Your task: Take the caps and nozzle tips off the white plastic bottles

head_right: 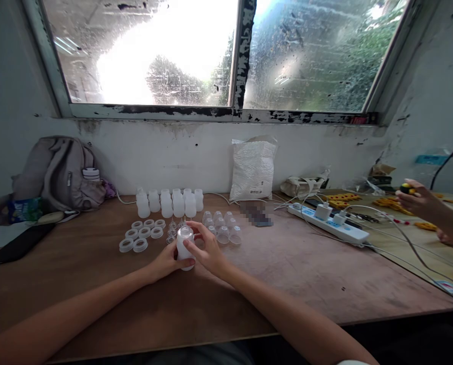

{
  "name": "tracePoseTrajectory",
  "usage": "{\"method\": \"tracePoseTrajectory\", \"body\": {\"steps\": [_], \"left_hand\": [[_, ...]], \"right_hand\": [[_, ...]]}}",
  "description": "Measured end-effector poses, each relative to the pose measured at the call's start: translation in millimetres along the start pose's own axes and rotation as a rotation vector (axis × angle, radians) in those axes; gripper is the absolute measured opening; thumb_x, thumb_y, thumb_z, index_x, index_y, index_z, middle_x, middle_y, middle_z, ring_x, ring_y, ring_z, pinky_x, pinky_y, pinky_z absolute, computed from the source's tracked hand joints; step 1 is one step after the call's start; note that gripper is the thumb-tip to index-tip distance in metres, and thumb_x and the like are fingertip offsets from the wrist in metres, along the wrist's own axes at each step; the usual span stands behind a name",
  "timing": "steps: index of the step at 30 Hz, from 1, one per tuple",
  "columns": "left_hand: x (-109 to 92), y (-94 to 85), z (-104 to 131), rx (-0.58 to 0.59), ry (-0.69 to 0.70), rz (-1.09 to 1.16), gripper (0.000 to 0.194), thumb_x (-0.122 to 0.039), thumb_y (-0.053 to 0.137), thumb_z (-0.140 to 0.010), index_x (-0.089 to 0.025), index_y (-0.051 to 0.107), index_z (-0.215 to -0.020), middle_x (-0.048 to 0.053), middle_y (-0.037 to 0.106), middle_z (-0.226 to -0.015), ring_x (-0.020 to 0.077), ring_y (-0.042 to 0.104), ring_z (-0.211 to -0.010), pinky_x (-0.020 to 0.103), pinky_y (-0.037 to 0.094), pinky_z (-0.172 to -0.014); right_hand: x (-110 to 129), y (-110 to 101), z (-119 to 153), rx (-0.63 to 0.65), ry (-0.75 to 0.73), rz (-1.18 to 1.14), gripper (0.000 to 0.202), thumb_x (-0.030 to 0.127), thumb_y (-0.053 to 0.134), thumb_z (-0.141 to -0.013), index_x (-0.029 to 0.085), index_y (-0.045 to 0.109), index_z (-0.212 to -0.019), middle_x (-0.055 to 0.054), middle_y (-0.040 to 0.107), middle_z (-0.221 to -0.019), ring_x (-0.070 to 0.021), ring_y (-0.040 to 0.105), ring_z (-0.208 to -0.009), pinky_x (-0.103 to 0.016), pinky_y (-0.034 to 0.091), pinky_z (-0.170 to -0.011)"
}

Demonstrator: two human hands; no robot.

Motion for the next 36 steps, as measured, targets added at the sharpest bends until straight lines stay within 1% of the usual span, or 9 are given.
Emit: {"method": "tracePoseTrajectory", "body": {"steps": [6,9,12,15,20,23,27,32,36], "left_hand": [[0.2,-0.5,-0.3,0.001,0.016,-0.022,0.055,-0.027,0.067,-0.063,-0.016,0.046,-0.113,0.008,0.055,-0.109,0.0246,0.05,-0.099,0.035,0.04,-0.083],[1.9,-1.5,-0.4,-0.01,0.031,-0.037,0.054,-0.026,0.067,-0.062,-0.016,0.047,-0.112,0.008,0.055,-0.108,0.0243,0.05,-0.099,0.035,0.039,-0.084],[3.3,-1.8,-0.7,-0.01,0.039,-0.047,0.052,-0.025,0.066,-0.064,-0.016,0.047,-0.111,0.008,0.055,-0.109,0.0245,0.05,-0.1,0.035,0.039,-0.085],[4.0,-1.4,-1.3,-0.001,0.034,-0.036,0.053,-0.025,0.065,-0.065,-0.016,0.046,-0.114,0.009,0.054,-0.112,0.0248,0.049,-0.103,0.036,0.038,-0.087],[2.7,-1.0,-1.3,0.013,0.041,-0.018,0.054,-0.025,0.065,-0.065,-0.016,0.045,-0.115,0.009,0.053,-0.114,0.0244,0.048,-0.104,0.036,0.037,-0.089],[2.4,-1.3,-0.8,0.005,0.029,-0.029,0.054,-0.025,0.065,-0.065,-0.015,0.045,-0.115,0.01,0.053,-0.113,0.0247,0.048,-0.104,0.037,0.037,-0.089],[2.3,-1.3,-0.6,0.011,0.034,-0.026,0.052,-0.025,0.064,-0.066,-0.015,0.046,-0.114,0.009,0.053,-0.113,0.0237,0.048,-0.104,0.037,0.037,-0.089],[3.5,-1.5,-0.9,0.002,0.025,-0.023,0.051,-0.025,0.064,-0.066,-0.015,0.047,-0.112,0.009,0.054,-0.111,0.0241,0.049,-0.102,0.037,0.039,-0.088],[5.2,-1.3,-1.2,0.008,0.033,-0.005,0.051,-0.024,0.064,-0.066,-0.015,0.045,-0.114,0.009,0.053,-0.113,0.0238,0.048,-0.104,0.037,0.037,-0.089]], "right_hand": [[-2.9,2.9,-1.1,0.066,0.038,0.009,0.038,0.031,0.055,-0.074,0.023,0.046,-0.11,-0.005,0.048,-0.105,-0.0186,0.048,-0.096,-0.031,0.04,-0.081],[-7.7,6.1,-0.9,0.114,0.055,-0.029,0.031,0.031,0.057,-0.072,0.02,0.05,-0.1,-0.005,0.049,-0.098,-0.0182,0.048,-0.092,-0.031,0.039,-0.08],[-14.9,7.7,0.5,0.084,0.108,-0.088,0.031,0.032,0.06,-0.07,0.02,0.047,-0.095,-0.003,0.05,-0.093,-0.0165,0.049,-0.087,-0.03,0.04,-0.078],[-19.5,7.6,1.7,0.024,0.164,-0.152,0.041,0.032,0.063,-0.066,0.022,0.041,-0.099,-0.002,0.049,-0.095,-0.0154,0.05,-0.085,-0.029,0.041,-0.076],[-18.2,9.4,1.2,0.072,0.173,-0.178,0.039,0.033,0.062,-0.067,0.022,0.043,-0.099,-0.003,0.05,-0.096,-0.0157,0.05,-0.089,-0.031,0.039,-0.08],[-19.5,8.4,1.0,0.016,0.192,-0.198,0.042,0.032,0.065,-0.065,0.021,0.041,-0.098,-0.003,0.049,-0.096,-0.0153,0.05,-0.087,-0.03,0.04,-0.078],[-19.8,11.0,1.2,0.073,0.187,-0.233,0.04,0.031,0.063,-0.067,0.022,0.042,-0.1,-0.003,0.048,-0.098,-0.0153,0.049,-0.089,-0.03,0.04,-0.08],[-19.0,10.2,1.1,0.039,0.203,-0.28,0.044,0.029,0.064,-0.066,0.022,0.039,-0.102,-0.003,0.047,-0.098,-0.0149,0.049,-0.09,-0.029,0.04,-0.079],[-19.0,11.8,1.5,0.089,0.217,-0.297,0.037,0.029,0.063,-0.068,0.022,0.042,-0.097,-0.002,0.049,-0.095,-0.0141,0.049,-0.087,-0.029,0.041,-0.078]]}}
Point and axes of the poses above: each hand's wrist, its own z-axis away from the middle knuckle, its own y-axis out of the palm, x = y × z, the point moved 3 cm from there along -z, towards the middle knuckle
